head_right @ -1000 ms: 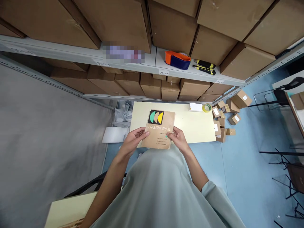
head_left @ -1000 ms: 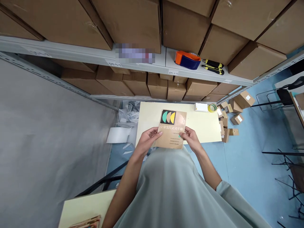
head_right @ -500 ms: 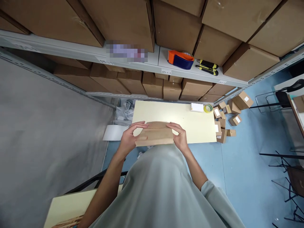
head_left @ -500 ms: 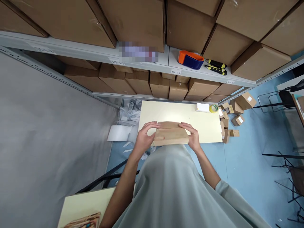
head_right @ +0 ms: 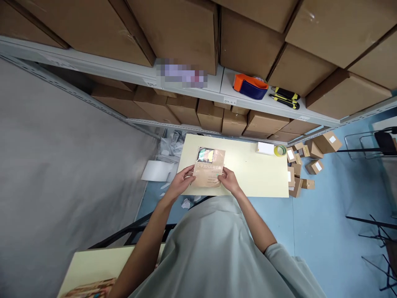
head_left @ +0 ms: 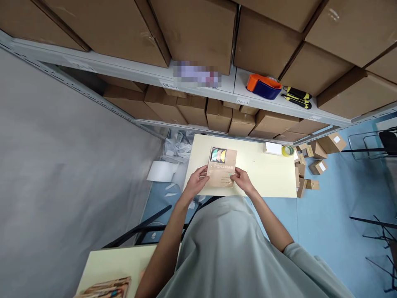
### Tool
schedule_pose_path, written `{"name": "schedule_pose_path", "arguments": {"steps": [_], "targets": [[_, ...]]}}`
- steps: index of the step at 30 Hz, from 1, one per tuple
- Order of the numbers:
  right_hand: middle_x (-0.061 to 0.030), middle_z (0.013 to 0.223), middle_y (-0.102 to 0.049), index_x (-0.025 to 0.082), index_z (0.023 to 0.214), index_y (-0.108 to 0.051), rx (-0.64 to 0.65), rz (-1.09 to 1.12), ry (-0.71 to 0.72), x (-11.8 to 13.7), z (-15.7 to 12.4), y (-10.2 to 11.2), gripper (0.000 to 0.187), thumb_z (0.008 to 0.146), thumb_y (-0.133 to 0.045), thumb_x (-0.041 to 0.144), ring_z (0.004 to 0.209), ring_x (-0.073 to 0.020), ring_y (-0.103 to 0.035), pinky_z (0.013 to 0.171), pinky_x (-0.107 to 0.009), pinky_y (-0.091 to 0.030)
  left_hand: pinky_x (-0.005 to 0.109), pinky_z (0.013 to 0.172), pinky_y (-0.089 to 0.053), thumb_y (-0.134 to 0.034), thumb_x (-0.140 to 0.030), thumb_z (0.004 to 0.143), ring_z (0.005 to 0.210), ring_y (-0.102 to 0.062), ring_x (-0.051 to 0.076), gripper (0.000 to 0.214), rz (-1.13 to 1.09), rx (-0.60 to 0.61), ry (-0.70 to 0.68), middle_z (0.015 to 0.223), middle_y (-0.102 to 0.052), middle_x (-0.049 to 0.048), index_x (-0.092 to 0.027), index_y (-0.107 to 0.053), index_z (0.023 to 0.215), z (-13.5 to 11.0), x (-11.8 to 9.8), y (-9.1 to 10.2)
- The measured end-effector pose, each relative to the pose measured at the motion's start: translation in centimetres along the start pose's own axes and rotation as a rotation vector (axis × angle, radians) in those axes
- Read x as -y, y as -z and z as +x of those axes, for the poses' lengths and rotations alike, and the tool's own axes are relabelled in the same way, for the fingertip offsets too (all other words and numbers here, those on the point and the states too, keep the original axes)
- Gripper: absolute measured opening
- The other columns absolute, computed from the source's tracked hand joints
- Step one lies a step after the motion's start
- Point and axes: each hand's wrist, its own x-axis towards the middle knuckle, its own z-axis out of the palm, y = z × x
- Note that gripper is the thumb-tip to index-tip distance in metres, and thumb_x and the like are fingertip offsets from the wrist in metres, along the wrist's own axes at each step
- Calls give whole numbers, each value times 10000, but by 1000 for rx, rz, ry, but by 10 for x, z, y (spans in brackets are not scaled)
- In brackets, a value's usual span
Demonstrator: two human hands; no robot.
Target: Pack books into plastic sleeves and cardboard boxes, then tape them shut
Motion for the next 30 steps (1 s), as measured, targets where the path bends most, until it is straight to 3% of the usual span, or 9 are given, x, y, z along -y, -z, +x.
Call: {"name": "schedule_pose_path", "arguments": {"steps": [5, 11, 17, 21, 24, 27, 29, 30], "targets": [[-15, 965, -833, 187, 1146, -797, 54, 15, -8, -15, 72, -25, 433, 753, -675, 320, 776, -198, -740, 809, -320, -606, 392, 926, -652, -669, -225, 638, 1025, -736, 242, 653, 43, -111, 82, 1180, -779, 112, -174, -736, 1285, 50, 30, 19], [-23, 1013, -859, 222, 1022, -823, 28, -61, -92, -20, 158, -57, 281, 755, -743, 255, 966, -271, -804, 932, -382, -630, 401, 1003, -642, -652, -65, 605, 1127, -757, 262, 769, 150, -257, 196, 1156, -782, 110, -161, -672, 1368, 120, 48, 34], [3, 903, -853, 239, 954, -824, -4, -118, -154, -34, 205, -78, 227, 741, -752, 207, 1002, -294, -802, 959, -393, -629, 456, 1106, -613, -626, 2, 591, 1182, -770, 305, 669, 213, -316, 221, 1138, -802, 107, -173, -722, 1230, 166, 65, 43], [6, 895, -845, 249, 971, -829, -21, -170, -198, -43, 210, -78, 221, 769, -747, 219, 980, -285, -807, 974, -392, -629, 442, 1132, -602, -614, -3, 636, 1217, -767, 299, 583, 241, -322, 209, 1161, -812, 107, -180, -733, 1178, 176, 78, 38], [-23, 1039, -852, 239, 1061, -823, -24, -196, -208, -48, 198, -71, 272, 797, -762, 255, 956, -262, -816, 964, -387, -641, 469, 1112, -615, -604, -57, 717, 1208, -768, 300, 544, 264, -323, 195, 1206, -808, 115, -191, -712, 1234, 170, 85, 34], [-86, 1206, -829, 216, 1177, -790, -53, -223, -207, -59, 169, -52, 365, 822, -782, 301, 1001, -263, -814, 977, -397, -641, 522, 1137, -593, -614, -165, 805, 1296, -724, 343, 490, 305, -337, 173, 1335, -767, 161, -184, -690, 1290, 147, 93, 41], [-126, 1283, -799, 200, 1236, -759, -112, -265, -197, -72, 141, -35, 410, 847, -773, 327, 1048, -279, -803, 984, -410, -638, 537, 1233, -512, -627, -221, 826, 1409, -651, 356, 494, 366, -352, 140, 1416, -730, 164, -191, -683, 1315, 124, 104, 52], [-139, 1305, -785, 195, 1260, -743, -169, -306, -181, -80, 125, -25, 426, 863, -762, 347, 1063, -284, -796, 981, -410, -636, 523, 1261, -484, -620, -259, 844, 1429, -635, 353, 491, 477, -349, 93, 1426, -724, 163, -190, -680, 1327, 112, 112, 59]]}}
